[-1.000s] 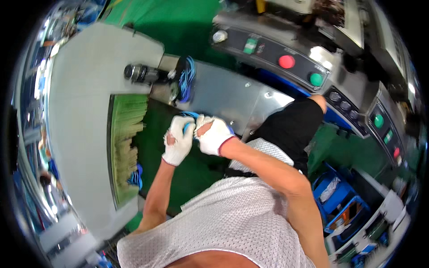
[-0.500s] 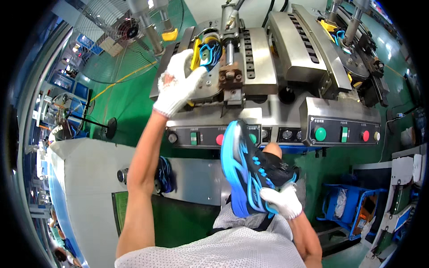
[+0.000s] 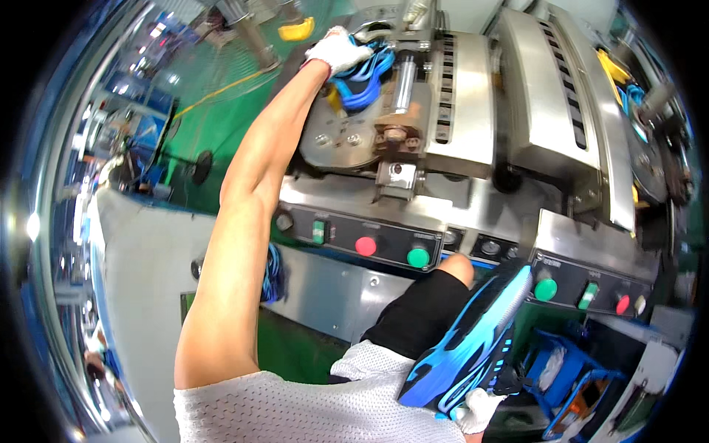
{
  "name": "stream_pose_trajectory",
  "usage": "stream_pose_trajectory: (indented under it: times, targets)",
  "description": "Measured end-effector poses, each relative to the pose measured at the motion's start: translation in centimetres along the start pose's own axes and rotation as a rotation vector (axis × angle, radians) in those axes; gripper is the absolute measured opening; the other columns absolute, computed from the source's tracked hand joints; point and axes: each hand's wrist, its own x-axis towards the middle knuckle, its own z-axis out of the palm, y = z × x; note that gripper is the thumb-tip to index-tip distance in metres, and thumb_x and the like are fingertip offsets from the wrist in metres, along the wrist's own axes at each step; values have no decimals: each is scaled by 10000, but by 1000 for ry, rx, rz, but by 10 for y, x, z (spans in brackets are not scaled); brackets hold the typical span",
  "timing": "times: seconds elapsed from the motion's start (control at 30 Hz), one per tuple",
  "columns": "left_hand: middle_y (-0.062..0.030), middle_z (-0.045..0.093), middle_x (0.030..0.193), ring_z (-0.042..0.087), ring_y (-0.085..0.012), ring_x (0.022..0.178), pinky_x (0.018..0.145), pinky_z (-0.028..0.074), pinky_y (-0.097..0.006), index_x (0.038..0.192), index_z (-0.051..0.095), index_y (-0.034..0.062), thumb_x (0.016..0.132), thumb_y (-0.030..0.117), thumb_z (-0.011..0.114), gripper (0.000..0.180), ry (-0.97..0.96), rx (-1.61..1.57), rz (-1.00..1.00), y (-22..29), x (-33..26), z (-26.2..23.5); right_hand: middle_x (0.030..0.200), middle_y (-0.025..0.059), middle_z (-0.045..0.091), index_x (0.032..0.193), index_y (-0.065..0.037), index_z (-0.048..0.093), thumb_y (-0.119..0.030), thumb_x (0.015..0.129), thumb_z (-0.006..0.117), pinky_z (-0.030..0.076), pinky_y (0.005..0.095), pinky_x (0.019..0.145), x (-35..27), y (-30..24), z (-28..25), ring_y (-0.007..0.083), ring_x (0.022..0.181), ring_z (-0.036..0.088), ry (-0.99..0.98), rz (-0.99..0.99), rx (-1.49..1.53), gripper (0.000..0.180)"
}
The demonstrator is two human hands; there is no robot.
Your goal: The person repeatedly picks up blue shoe soles and places them into a metal press machine. They operate the machine controls to process the soles, then remove them and place them on a nearby surface. The task involves continuous handling of shoe components in a factory setting.
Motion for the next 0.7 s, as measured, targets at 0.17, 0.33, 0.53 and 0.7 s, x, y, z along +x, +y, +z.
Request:
stream_pose_trajectory:
  times: [0.17, 0.33, 0.53, 0.7]
  targets:
    - [-200, 751, 1242, 724, -295, 1110, 1025, 529, -373, 1478, 599, 80, 888, 371, 808, 691, 208, -341, -47, -16, -118, -108, 1041, 32, 658, 1216, -22, 614, -67, 928, 728, 561, 308, 852, 17, 13, 9, 141, 928, 655, 35, -171, -154, 314]
    - [-184, 688, 1242, 683, -263, 1125, 1002, 535, -359, 1286, 631, -16, 791, 270, 891, 629, 545, -411, 94, -100, -296, -112, 1114, 53, 691, 1269, -35, 592, -61, 947, 716, 601, 350, 897, 20, -20, 101, 155, 990, 699, -159, -171, -66, 346]
    - [-165, 692, 1138, 706, -298, 1013, 924, 557, -397, 1180, 625, 15, 756, 118, 866, 499, 367, -508, -105, -173, -496, -16, 1157, 121, 746, 1246, 40, 680, -54, 939, 746, 611, 362, 927, 43, -67, 248, 200, 1030, 738, -380, -289, -103, 328]
    - [-176, 687, 1104, 691, -361, 1016, 896, 549, -461, 1187, 631, 37, 751, 194, 872, 523, 99, -436, -287, -219, -577, 72, 1093, 112, 772, 1190, -30, 717, -63, 928, 765, 633, 349, 767, 102, -113, 444, 207, 870, 759, -746, -280, -313, 268]
